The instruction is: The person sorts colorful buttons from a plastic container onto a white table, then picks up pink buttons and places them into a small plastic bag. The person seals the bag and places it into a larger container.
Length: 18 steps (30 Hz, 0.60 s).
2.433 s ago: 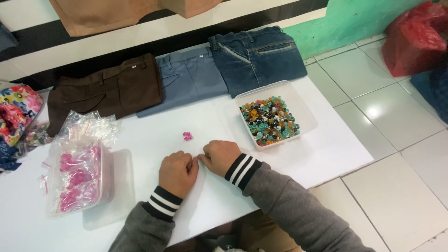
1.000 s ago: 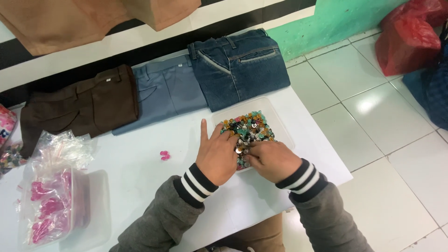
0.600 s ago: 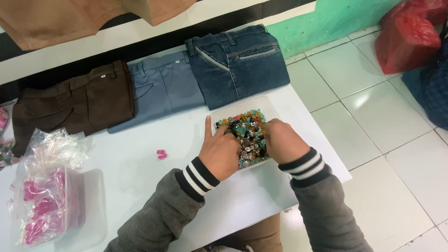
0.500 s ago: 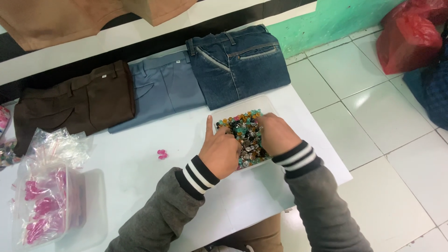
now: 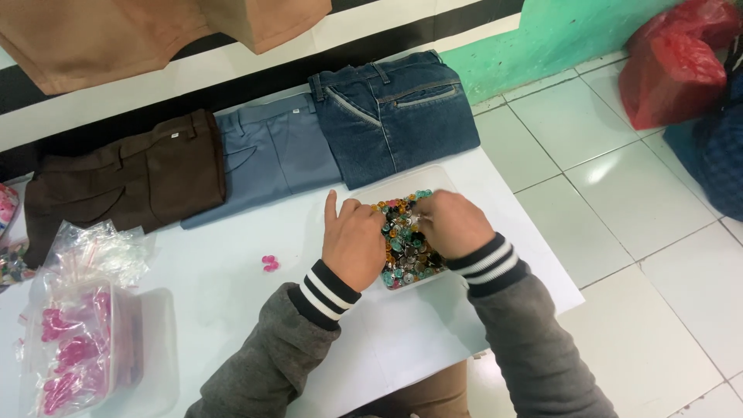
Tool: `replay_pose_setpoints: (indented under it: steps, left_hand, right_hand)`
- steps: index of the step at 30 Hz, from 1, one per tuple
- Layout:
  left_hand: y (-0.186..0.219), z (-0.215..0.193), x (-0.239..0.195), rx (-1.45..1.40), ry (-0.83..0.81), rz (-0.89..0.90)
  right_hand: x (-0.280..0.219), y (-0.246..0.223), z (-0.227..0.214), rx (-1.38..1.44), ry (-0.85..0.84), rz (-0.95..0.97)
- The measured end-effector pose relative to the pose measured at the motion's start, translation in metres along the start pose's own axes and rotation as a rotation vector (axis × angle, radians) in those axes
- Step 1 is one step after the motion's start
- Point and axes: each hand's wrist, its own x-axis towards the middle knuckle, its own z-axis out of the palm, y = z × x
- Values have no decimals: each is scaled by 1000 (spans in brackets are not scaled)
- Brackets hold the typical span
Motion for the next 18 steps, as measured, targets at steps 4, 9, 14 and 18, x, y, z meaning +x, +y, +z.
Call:
replay_pose_setpoints:
  steps: [4,9,14,18]
  left_hand:
    - [0,6,1,-21,15,-25]
    - [-1,2,-1,-75,29,-32]
    - [14,-16,4,-124,3,-55]
    - [18,-9,10,-291,78,13]
  right_hand:
    - [18,-15,-2,41,89,-44]
    - [33,-4,30,-68,18,-112]
    - [8,10,8,92,-27,-39]
    - [-15,2,-14,512,84,-59]
